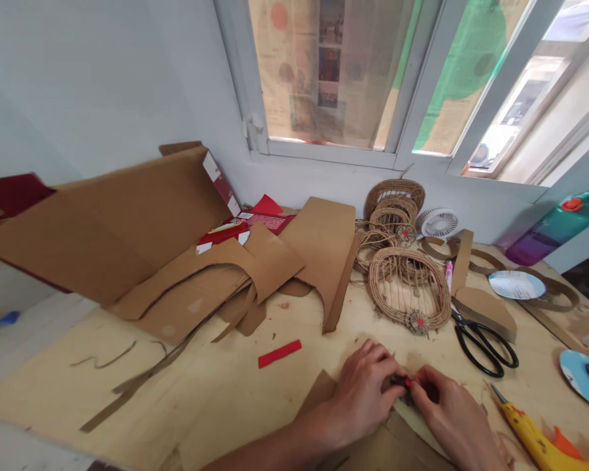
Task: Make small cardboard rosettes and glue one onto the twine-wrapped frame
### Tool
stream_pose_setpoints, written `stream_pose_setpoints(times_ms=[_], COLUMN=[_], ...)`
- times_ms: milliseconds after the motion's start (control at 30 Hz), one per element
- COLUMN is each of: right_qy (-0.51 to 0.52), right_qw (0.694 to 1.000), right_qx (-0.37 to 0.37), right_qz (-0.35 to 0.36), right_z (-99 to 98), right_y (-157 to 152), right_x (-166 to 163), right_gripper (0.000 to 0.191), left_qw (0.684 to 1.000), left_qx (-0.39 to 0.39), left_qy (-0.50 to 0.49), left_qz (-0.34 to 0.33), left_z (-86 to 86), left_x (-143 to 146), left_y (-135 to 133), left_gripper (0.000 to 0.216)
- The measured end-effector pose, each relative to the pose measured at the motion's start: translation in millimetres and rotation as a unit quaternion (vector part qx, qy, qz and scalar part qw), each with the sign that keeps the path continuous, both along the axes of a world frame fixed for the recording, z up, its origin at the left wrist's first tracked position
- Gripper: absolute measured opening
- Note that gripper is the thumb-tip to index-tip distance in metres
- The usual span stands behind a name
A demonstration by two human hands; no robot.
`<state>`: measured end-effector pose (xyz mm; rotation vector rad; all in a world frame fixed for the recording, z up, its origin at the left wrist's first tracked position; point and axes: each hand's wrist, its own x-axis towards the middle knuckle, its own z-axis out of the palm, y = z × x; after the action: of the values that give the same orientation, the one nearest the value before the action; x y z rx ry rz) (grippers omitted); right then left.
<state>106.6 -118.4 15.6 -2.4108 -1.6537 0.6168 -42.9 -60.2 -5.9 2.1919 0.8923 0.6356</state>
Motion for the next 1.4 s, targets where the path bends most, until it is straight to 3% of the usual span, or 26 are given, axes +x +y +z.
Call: stream_pose_setpoints(times_ms=[467,800,933,1100,1400], right_qy=[0.075,0.021,0.046,0.066,0.072], right_qw=[0.997,0.999,0.998,0.996,0.995], right_qx=[0.004,0.024,0.014,0.038,0.039], right_qz=[0.025,0.020,0.042,0.049,0.062], right_z=[-6.2,-4.1,-5.8,-6.1,-7.1], right_y=[-2,-3,-1,-3,-3], right_x=[8,4,6,9,11], right_gripper=[0.036,0.034,0.036,0.037,0.036], left_qw=[1.000,1.000,1.000,1.000,1.000], left_qx=[-0.009,-0.004,-0.009,-0.009,-0.001], left_qy=[0.009,0.003,-0.006,0.004,0.003], left_qz=[0.001,0.000,-0.004,-0.007,-0.008], left_z=[1.8,4.4,7.7,8.2,4.9], left_x=[0,-2,-3,-3,-2], left_y=[0,-1,-2,-3,-2], left_gripper=[0.013,0.017,0.023,0.012,0.012])
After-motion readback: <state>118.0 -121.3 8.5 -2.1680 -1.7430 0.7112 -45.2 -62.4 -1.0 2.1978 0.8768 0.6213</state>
